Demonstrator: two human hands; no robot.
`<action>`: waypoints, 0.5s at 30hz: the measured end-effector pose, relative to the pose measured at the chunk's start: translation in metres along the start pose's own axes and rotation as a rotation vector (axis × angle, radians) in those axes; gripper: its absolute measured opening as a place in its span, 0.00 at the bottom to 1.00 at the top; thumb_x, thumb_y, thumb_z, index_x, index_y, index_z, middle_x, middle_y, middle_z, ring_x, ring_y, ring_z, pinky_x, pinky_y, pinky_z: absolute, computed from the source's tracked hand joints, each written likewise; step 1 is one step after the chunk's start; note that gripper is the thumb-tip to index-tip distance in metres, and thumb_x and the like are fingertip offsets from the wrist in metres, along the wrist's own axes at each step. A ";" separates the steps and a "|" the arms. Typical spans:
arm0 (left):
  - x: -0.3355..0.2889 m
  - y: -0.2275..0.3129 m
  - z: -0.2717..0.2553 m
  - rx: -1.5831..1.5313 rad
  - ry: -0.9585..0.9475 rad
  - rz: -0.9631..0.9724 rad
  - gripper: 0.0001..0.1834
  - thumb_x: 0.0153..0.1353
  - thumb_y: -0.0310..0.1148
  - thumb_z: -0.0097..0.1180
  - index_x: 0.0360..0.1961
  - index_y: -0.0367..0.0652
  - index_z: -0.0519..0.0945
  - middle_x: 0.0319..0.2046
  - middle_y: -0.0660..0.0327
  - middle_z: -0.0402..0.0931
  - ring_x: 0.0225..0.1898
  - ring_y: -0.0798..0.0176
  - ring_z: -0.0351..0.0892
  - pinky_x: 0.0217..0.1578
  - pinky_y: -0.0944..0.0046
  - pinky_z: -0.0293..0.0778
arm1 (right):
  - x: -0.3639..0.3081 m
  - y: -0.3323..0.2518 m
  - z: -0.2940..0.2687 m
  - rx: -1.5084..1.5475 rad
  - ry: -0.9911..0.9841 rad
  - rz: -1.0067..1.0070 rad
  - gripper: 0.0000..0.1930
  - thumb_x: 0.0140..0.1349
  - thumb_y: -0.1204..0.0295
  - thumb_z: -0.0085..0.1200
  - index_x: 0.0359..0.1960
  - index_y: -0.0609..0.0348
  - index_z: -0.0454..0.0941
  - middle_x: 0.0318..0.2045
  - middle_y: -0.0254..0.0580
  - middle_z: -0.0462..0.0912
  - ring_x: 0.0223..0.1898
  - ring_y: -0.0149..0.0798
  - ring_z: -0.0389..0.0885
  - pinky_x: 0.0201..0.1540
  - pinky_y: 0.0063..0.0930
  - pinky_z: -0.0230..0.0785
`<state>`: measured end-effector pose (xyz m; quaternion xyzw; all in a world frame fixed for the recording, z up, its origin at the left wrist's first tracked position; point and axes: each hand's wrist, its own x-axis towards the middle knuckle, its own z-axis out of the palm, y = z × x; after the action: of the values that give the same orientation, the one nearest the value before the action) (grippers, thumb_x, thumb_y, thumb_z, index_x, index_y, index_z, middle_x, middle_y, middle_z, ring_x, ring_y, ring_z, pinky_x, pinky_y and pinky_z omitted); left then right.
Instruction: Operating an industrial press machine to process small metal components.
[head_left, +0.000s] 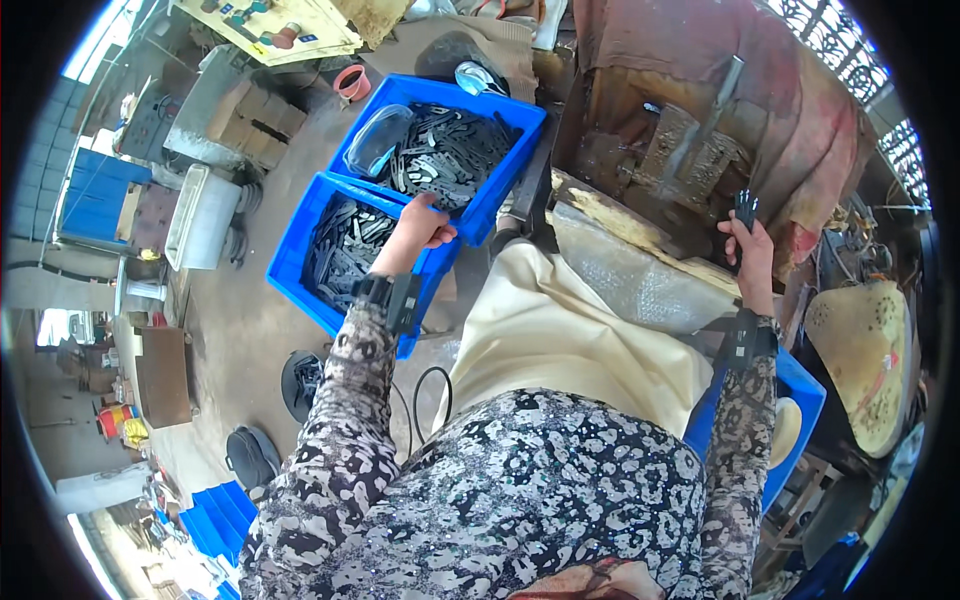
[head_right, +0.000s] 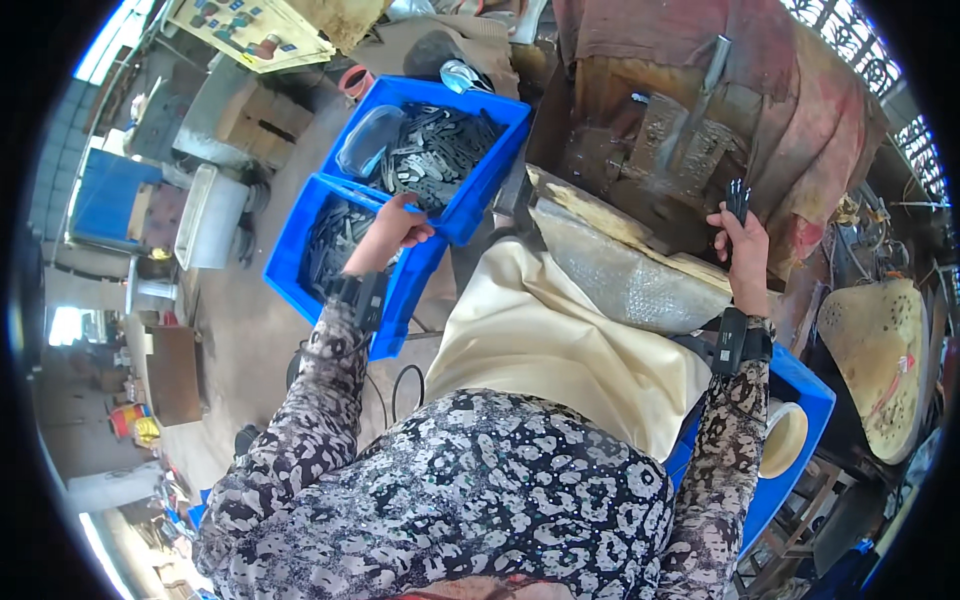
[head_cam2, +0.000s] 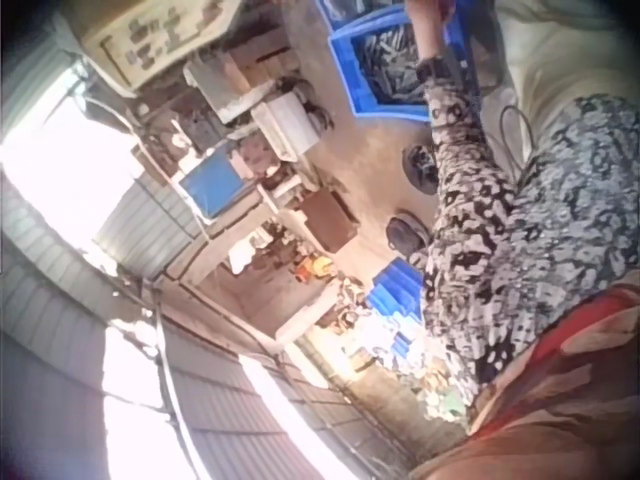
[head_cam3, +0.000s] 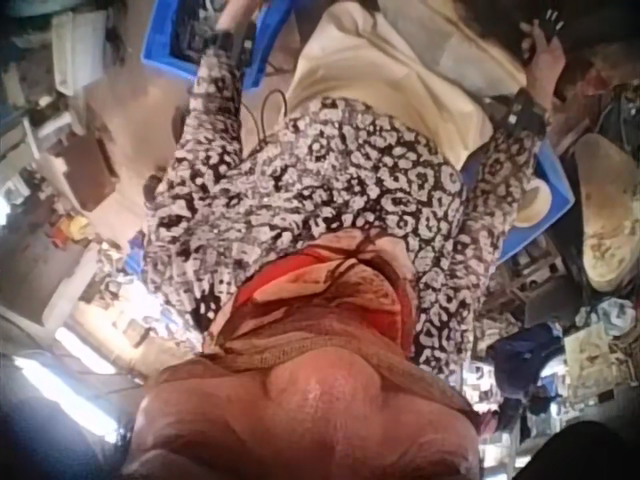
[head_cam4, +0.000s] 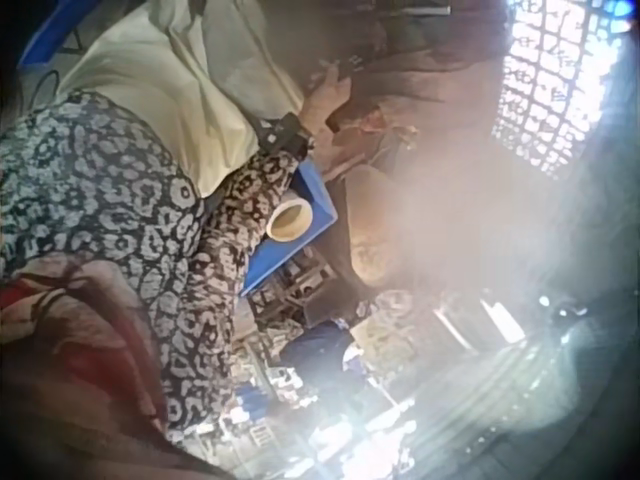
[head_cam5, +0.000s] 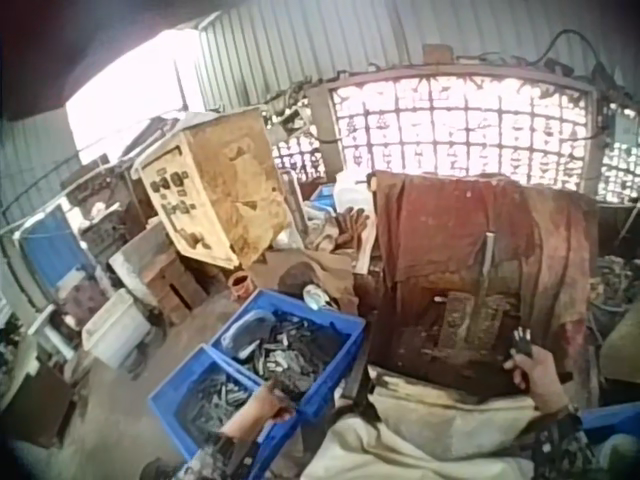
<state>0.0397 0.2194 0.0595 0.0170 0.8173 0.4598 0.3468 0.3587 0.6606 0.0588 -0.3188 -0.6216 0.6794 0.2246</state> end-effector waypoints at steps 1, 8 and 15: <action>-0.008 0.004 0.001 0.061 0.011 0.023 0.31 0.60 0.23 0.49 0.66 0.36 0.58 0.24 0.52 0.81 0.20 0.63 0.81 0.17 0.68 0.74 | -0.001 -0.001 -0.001 0.002 0.002 -0.007 0.12 0.65 0.70 0.52 0.48 0.61 0.75 0.32 0.38 0.84 0.19 0.21 0.71 0.16 0.15 0.59; -0.034 -0.002 -0.005 -0.810 -0.275 -0.018 0.13 0.66 0.22 0.45 0.51 0.39 0.70 0.38 0.51 0.80 0.33 0.59 0.83 0.29 0.63 0.82 | -0.003 -0.002 0.007 0.044 0.032 0.029 0.12 0.65 0.69 0.53 0.47 0.59 0.74 0.31 0.38 0.83 0.19 0.21 0.70 0.17 0.16 0.59; -0.052 0.079 0.066 -0.874 -0.619 0.237 0.17 0.60 0.22 0.48 0.51 0.38 0.69 0.34 0.54 0.78 0.25 0.69 0.71 0.24 0.74 0.69 | -0.009 -0.009 0.009 -0.030 0.038 0.009 0.10 0.66 0.68 0.52 0.45 0.58 0.74 0.29 0.36 0.82 0.17 0.20 0.69 0.16 0.15 0.58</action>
<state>0.0942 0.2956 0.1260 0.0979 0.4025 0.7660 0.4915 0.3576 0.6489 0.0692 -0.3378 -0.6258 0.6649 0.2284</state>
